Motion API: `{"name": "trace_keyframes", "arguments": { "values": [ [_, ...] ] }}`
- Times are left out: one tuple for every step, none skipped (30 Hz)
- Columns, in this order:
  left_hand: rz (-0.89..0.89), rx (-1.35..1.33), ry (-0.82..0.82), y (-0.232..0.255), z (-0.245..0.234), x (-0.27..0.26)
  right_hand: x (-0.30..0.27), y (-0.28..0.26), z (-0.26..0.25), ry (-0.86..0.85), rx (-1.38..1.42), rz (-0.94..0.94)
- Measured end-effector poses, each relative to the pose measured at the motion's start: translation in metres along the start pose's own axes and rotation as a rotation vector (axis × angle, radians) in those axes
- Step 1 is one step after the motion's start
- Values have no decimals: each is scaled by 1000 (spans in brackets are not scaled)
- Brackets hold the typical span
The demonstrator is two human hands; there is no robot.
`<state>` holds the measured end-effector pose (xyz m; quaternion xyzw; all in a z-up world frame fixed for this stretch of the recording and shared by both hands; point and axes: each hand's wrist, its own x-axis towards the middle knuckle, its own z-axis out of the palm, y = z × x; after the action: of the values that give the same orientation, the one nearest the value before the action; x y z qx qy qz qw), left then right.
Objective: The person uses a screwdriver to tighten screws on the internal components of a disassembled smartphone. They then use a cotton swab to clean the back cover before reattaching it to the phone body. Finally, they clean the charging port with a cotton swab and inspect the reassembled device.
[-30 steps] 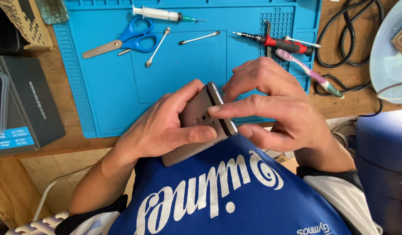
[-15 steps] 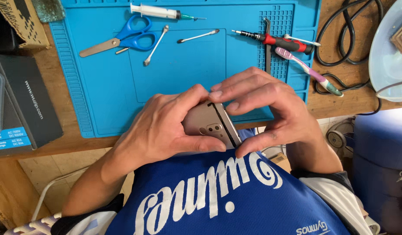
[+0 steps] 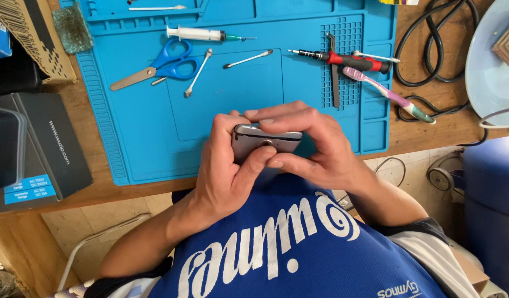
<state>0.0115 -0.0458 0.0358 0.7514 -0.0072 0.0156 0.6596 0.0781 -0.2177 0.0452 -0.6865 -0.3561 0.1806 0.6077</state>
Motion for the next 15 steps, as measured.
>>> {"name": "trace_keyframes", "arguments": {
  "values": [
    [2,2,-4,0,-1,-1,-3,7,4,4,0,-2],
    [15,-47,8,-1,-1,-2,-6,14,8,52,-37,-17],
    [28,-97,20,-1,-1,-3,-9,21,12,99,-75,-33],
    [29,-96,18,-5,-2,-2,-7,25,14,102,-75,-34],
    [63,-106,28,-8,-4,-2,-5,29,17,162,-17,-21],
    [91,-115,42,-12,-5,-3,-4,34,20,216,46,-5],
    [87,-114,44,-12,-5,-5,-3,32,21,214,50,-3],
    [94,-116,58,-12,-6,-5,-2,30,22,207,56,9],
    [101,-117,71,-12,-6,-6,-1,27,23,201,61,20],
    [100,-113,77,-13,-9,-6,1,26,22,195,66,17],
    [105,-104,83,-13,-11,-6,2,24,22,193,44,0],
    [109,-96,91,-13,-13,-7,4,22,21,189,21,-16],
    [107,-93,99,-13,-14,-7,4,22,21,181,26,-19],
    [112,-81,103,-13,-16,-7,3,22,22,187,23,-11],
    [116,-69,107,-13,-16,-7,3,22,22,192,19,-4]
  ]
}}
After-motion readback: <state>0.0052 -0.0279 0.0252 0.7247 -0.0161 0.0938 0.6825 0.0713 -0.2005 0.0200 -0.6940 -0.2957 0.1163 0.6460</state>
